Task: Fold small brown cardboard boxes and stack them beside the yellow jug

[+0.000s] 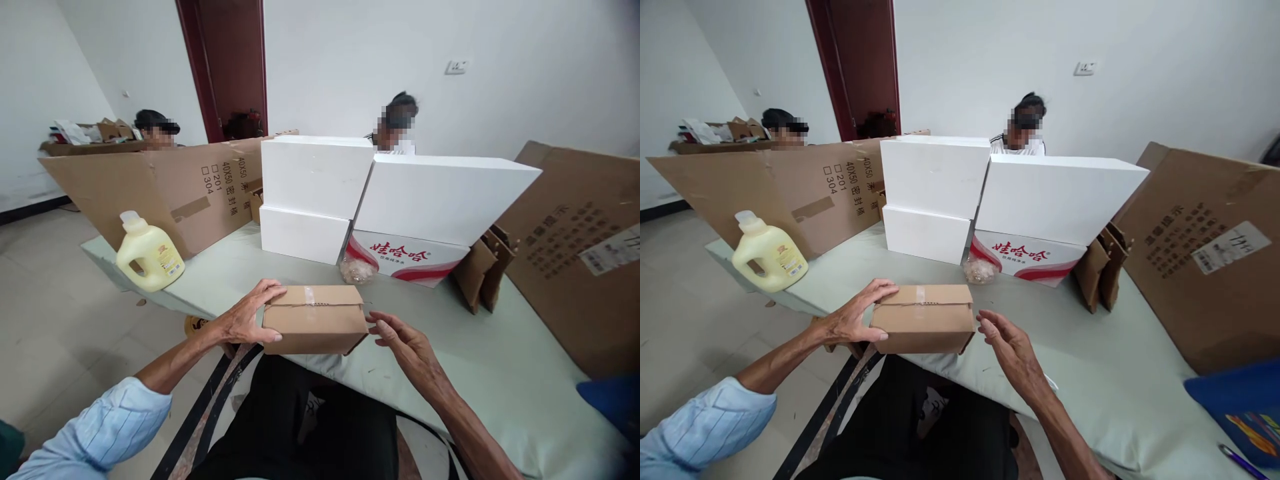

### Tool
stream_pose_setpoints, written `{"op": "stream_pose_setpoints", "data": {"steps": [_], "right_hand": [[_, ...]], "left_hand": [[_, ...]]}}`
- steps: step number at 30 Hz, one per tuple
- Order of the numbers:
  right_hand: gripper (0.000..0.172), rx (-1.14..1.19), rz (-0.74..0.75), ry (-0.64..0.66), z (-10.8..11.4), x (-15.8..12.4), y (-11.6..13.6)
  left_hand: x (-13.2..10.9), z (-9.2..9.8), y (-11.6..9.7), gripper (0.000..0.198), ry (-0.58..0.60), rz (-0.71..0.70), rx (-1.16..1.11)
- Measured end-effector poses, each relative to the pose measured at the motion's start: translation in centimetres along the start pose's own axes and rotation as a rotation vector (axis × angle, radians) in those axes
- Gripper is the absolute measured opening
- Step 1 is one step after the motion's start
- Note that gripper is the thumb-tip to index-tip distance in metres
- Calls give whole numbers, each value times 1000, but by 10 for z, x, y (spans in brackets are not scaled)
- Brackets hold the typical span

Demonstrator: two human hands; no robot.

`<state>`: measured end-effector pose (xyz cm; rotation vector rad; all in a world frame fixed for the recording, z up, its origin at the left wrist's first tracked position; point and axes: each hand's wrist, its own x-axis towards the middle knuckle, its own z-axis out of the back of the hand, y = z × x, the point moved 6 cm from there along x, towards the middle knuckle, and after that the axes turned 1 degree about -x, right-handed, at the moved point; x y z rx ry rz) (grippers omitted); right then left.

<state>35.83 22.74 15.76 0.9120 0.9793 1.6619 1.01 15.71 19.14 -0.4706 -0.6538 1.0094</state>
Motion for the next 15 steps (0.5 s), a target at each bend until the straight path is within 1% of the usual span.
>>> {"op": "stream_pose_setpoints", "data": {"steps": [4,6,8,9,11,13,15], "right_hand": [[50,-263,229,-134,8,-4,21],[40,-336,376,-182,5,-7,35],[29,-410,542,-209,-6,-11,56],[25,-449,622,-206,-14,-13,67],[19,-513,746,-145,-31,-15,89],[17,-543,803,-91,-43,-14,103],[17,-566,801,-118,-40,-12,102]], "left_hand": [[-1,-2,2,84,-22,-22,-21],[-1,-3,3,84,-21,-18,-26],[-1,-3,2,85,-20,-18,-19],[-1,-3,1,85,-19,-20,-12],[-1,-2,0,84,-16,-22,3],[-1,-3,0,84,-12,-21,13],[-3,-3,2,84,-14,-19,20]]}}
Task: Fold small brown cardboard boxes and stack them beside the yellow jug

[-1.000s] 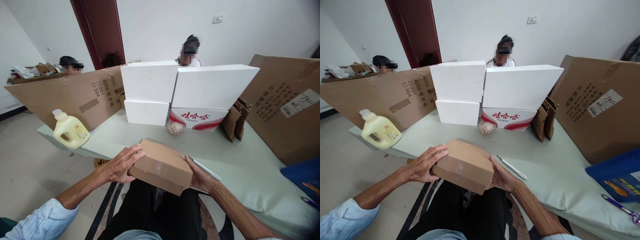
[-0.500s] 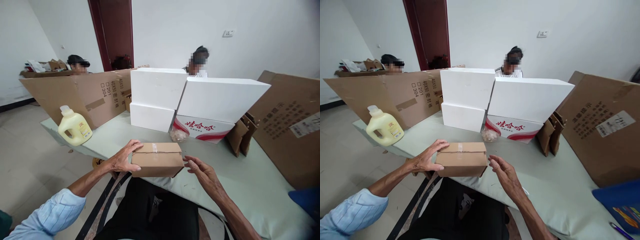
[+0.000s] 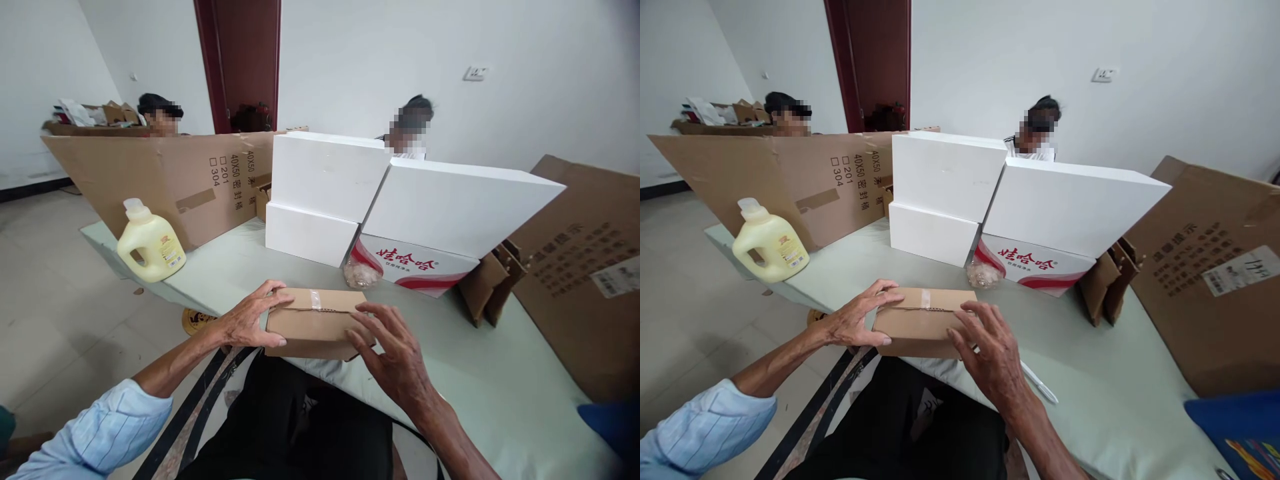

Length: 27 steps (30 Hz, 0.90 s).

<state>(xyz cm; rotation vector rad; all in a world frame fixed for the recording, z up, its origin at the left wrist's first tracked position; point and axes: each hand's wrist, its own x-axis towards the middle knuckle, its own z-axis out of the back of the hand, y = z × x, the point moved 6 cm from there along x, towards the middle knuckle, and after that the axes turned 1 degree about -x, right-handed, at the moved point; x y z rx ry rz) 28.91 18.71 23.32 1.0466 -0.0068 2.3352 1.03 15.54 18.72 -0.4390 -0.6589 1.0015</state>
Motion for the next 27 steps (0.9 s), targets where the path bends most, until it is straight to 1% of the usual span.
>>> {"op": "stream_pose_setpoints", "data": {"steps": [2,3,4,6,7,8,9,11,13,15,18,20,22,24,25,27], "right_hand": [[20,-86,-72,-23,3,-17,-23],[21,-148,-123,-9,4,-32,-41],[24,-223,-182,42,3,-52,-63],[34,-388,-308,209,-3,-100,-109],[35,-460,-390,316,-6,-126,-132],[34,-505,-478,410,-8,-152,-153],[30,-507,-533,480,-10,-174,-168],[22,-477,-576,535,-13,-203,-185],[17,-449,-576,525,-14,-214,-188],[17,-422,-603,489,-12,-213,-187],[18,-316,-719,368,-2,-198,-183],[24,-210,-799,265,9,-181,-177],[35,-112,-830,169,22,-156,-165],[44,-45,-774,112,35,-124,-142],[46,-25,-711,113,40,-105,-127],[42,5,-538,179,44,-70,-92]], "left_hand": [[-3,-1,3,84,-11,3,7],[-4,-2,4,84,-19,2,11],[-6,-3,5,84,-28,-2,13],[-8,-5,5,84,-46,-12,16],[-9,-5,5,83,-57,-17,14],[-10,-6,5,83,-68,-23,8],[-10,-7,4,83,-81,-28,-2],[-9,-7,3,87,-112,-42,-32],[-9,-6,2,87,-145,-53,-64],[-10,-6,1,79,-160,-57,-85],[-12,-6,-1,56,-142,-68,-99],[-14,-7,-2,46,-127,-74,-92],[-16,-6,-3,47,-125,-77,-73],[-17,-6,-3,53,-132,-80,-57],[-18,-7,-3,55,-134,-83,-54],[-18,-7,-4,56,-138,-88,-52]]}}
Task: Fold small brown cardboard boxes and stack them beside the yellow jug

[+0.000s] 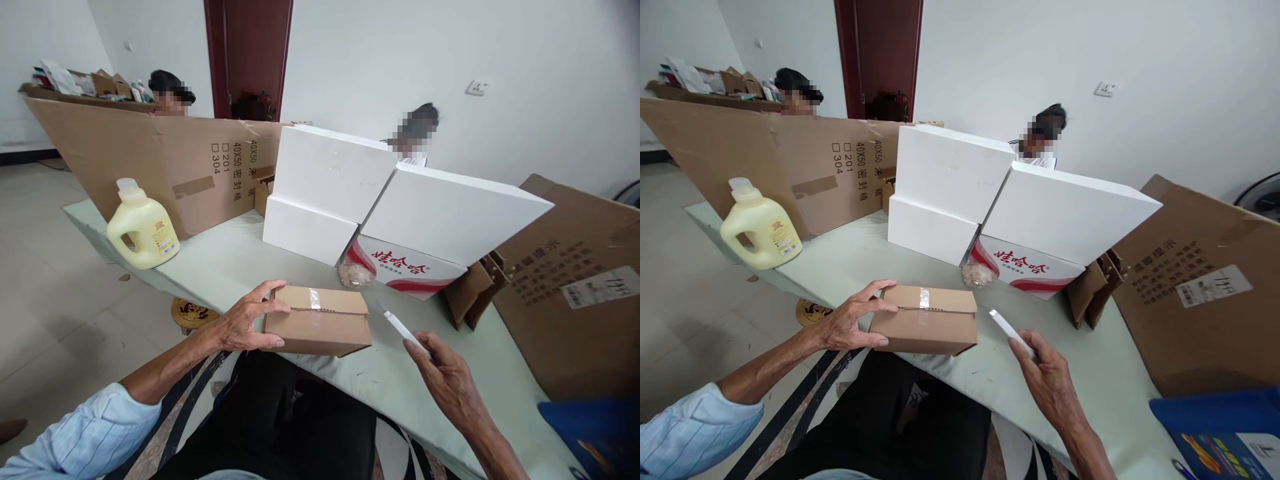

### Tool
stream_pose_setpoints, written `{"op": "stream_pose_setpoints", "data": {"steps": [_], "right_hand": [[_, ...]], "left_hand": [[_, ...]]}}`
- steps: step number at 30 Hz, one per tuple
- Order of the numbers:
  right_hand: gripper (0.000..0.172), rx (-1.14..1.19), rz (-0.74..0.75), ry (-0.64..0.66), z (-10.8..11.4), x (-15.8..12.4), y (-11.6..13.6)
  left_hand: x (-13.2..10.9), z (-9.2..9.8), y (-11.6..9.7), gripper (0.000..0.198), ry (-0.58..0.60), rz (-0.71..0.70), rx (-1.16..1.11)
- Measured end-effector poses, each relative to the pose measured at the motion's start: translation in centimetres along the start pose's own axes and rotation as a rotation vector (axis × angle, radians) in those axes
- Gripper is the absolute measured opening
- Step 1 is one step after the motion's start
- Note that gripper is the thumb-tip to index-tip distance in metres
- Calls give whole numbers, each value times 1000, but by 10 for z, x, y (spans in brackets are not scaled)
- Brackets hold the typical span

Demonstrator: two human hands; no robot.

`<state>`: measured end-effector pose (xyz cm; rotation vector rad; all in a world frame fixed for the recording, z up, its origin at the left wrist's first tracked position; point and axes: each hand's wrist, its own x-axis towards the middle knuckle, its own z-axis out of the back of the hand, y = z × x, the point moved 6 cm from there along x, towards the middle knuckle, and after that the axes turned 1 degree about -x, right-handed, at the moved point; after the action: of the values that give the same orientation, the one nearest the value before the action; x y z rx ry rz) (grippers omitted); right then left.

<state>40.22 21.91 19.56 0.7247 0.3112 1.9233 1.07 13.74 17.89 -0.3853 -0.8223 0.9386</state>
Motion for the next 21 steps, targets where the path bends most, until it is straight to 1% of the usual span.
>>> {"op": "stream_pose_setpoints", "data": {"steps": [2,4,5,7,12,18,21], "right_hand": [[36,-21,176,71,3,8,44],[32,-54,325,114,1,13,77],[32,-72,382,126,0,16,89],[32,-112,458,148,-6,21,105],[35,-214,556,219,-16,32,123],[43,-310,611,232,-18,40,132],[47,-374,638,215,-18,42,137]], "left_hand": [[0,0,0,56,-4,0,6],[-1,0,-1,57,-5,-1,17],[-1,0,-2,57,-6,0,21],[-1,1,-2,58,-6,0,29],[-1,2,-5,58,4,9,28],[-1,3,-8,57,-1,7,12],[-1,3,-10,56,9,8,12]]}}
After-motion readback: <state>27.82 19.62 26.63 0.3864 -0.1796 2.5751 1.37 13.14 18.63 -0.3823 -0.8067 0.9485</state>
